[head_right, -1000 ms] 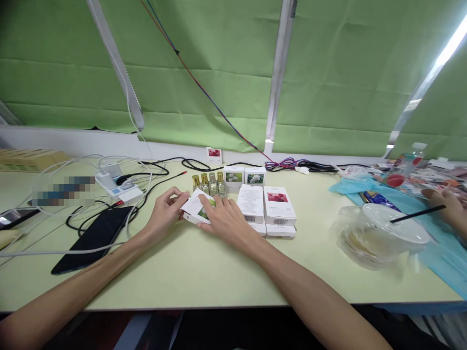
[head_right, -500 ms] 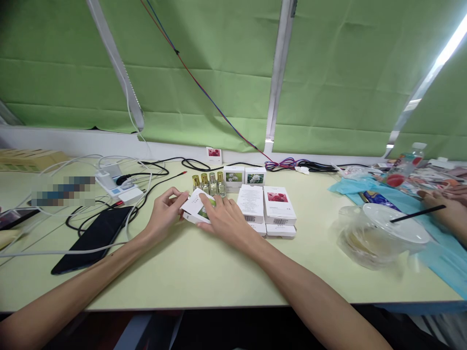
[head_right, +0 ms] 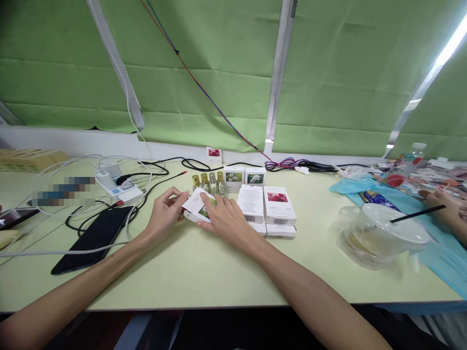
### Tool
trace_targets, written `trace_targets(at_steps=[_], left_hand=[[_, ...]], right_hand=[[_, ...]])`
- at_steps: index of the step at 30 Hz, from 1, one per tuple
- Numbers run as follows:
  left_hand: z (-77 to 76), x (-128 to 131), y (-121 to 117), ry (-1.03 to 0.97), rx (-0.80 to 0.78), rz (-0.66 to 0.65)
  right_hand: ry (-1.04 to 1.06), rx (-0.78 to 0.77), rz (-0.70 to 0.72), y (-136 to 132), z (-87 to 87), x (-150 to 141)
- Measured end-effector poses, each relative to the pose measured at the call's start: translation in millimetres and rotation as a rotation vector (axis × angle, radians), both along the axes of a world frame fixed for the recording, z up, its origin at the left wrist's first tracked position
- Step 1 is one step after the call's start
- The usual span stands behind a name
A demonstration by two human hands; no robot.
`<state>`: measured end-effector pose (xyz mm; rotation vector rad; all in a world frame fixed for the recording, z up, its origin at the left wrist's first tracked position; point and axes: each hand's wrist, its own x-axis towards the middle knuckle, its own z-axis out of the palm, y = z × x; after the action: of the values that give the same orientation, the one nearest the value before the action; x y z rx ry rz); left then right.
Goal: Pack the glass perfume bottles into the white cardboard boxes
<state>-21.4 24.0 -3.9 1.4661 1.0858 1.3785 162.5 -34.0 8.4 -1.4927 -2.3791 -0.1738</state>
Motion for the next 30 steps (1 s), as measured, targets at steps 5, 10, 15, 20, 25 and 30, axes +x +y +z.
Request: trace_targets(at_steps=[5, 10, 15, 20, 25, 30], left_hand=[[3.7, 0.9, -0.7, -0.01, 0.001, -0.013], [4.7, 1.1, -0.8, -0.023, -0.016, -0.034], [4.4, -0.1, 0.7, -0.033, -0.055, -0.051], [4.8, 0.0, 1.3, -0.032, -0.07, -0.05], [2.2, 0.1, 3.0, -0.026, -0.049, -0.031], [-1.4, -1.1, 3.8, -0.015, -0.015, -0.025]], right_hand=[[-0.028, 0.005, 0.015, -0.6, 1.2, 0.9], [-0.044, 0.02, 0.041, -1.4, 1.8, 1.3], [-0.06, 0.031, 0.058, -0.8, 1.8, 1.8], [-0.055, 0.055, 0.062, 1.6, -2.7, 1.7], [-0.032, 0.054, 0.038, 1.2, -4.3, 0.6], [-0.027, 0.044, 0.02, 0.4, -3.3, -0.1]])
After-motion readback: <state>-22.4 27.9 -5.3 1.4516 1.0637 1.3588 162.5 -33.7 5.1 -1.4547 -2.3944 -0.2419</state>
